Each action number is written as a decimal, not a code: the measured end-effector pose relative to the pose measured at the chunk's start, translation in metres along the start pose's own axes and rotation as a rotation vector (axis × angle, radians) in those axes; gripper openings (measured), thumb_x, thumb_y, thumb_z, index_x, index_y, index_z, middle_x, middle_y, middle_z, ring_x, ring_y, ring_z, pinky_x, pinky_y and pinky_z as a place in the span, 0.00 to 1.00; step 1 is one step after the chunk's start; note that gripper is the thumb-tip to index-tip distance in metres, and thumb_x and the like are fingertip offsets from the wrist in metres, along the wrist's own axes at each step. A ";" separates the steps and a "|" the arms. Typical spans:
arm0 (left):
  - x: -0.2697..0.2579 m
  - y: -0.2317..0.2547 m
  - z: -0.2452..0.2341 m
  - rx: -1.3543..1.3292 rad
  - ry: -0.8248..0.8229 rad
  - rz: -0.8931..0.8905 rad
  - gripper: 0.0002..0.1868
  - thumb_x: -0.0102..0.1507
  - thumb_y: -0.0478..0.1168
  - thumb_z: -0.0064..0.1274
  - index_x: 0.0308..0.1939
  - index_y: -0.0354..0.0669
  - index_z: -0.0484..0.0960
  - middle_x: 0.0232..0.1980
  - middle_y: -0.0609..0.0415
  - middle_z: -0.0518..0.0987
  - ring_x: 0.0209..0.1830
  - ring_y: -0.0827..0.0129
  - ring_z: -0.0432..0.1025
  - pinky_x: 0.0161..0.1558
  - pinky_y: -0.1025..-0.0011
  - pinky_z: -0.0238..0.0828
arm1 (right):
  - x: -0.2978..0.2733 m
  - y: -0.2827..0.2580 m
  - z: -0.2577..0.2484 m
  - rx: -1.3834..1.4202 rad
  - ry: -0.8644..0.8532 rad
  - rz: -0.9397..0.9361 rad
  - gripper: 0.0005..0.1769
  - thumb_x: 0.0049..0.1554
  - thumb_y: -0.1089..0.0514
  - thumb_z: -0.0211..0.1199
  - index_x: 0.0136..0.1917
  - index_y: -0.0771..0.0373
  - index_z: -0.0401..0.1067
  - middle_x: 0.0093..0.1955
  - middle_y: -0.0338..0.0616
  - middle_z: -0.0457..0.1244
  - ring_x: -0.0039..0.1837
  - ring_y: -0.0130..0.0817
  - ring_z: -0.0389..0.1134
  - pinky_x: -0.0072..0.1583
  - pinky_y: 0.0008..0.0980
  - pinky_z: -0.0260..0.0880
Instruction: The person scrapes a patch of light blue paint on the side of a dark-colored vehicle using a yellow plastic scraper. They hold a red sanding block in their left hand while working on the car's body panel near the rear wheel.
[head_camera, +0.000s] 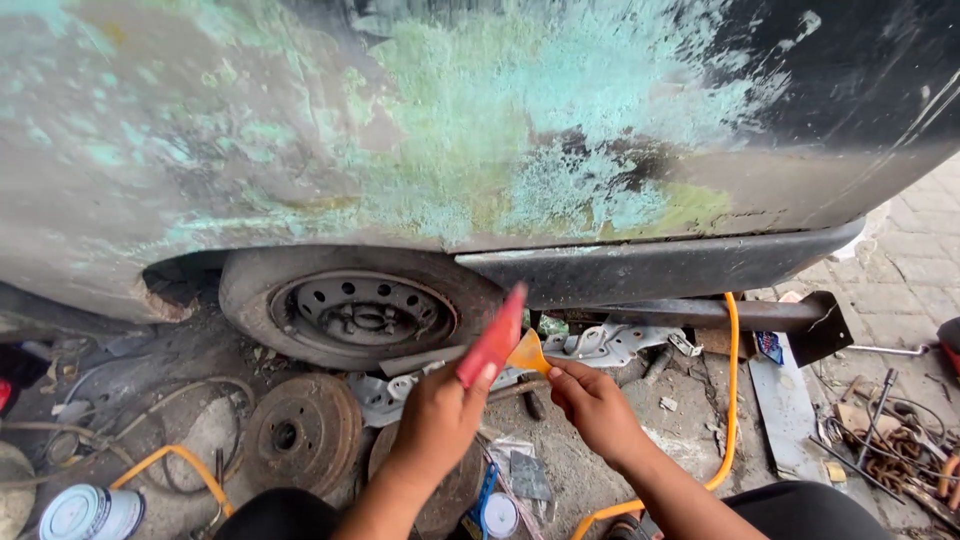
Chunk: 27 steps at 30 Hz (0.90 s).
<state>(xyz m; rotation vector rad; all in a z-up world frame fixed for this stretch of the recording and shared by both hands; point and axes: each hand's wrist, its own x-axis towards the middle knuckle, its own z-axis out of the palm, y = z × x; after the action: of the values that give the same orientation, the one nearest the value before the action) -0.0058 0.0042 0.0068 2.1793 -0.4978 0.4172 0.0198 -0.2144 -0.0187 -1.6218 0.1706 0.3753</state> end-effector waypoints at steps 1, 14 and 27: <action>0.002 0.001 0.001 0.002 -0.007 0.008 0.22 0.74 0.46 0.33 0.42 0.34 0.78 0.22 0.58 0.72 0.14 0.74 0.65 0.10 0.77 0.62 | 0.000 -0.006 0.001 0.008 0.007 -0.003 0.21 0.64 0.53 0.54 0.64 0.65 0.78 0.29 0.36 0.51 0.31 0.25 0.46 0.34 0.25 0.41; -0.016 -0.040 0.039 0.108 -0.186 -0.182 0.19 0.73 0.48 0.40 0.30 0.44 0.72 0.21 0.52 0.73 0.16 0.61 0.66 0.21 0.62 0.57 | -0.016 -0.024 -0.033 -0.094 0.186 -0.289 0.24 0.64 0.53 0.54 0.72 0.55 0.70 0.34 0.35 0.50 0.37 0.27 0.48 0.40 0.27 0.46; -0.005 -0.022 -0.009 -0.265 0.135 -0.395 0.26 0.67 0.55 0.42 0.59 0.41 0.78 0.56 0.52 0.85 0.55 0.61 0.80 0.52 0.68 0.78 | -0.011 0.005 -0.023 -1.252 0.200 -0.665 0.24 0.65 0.49 0.51 0.74 0.43 0.65 0.41 0.40 0.60 0.26 0.35 0.64 0.23 0.40 0.67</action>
<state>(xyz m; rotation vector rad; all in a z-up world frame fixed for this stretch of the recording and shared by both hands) -0.0003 0.0246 -0.0048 1.9169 -0.0380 0.2617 0.0112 -0.2388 -0.0185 -2.7955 -0.5680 -0.2933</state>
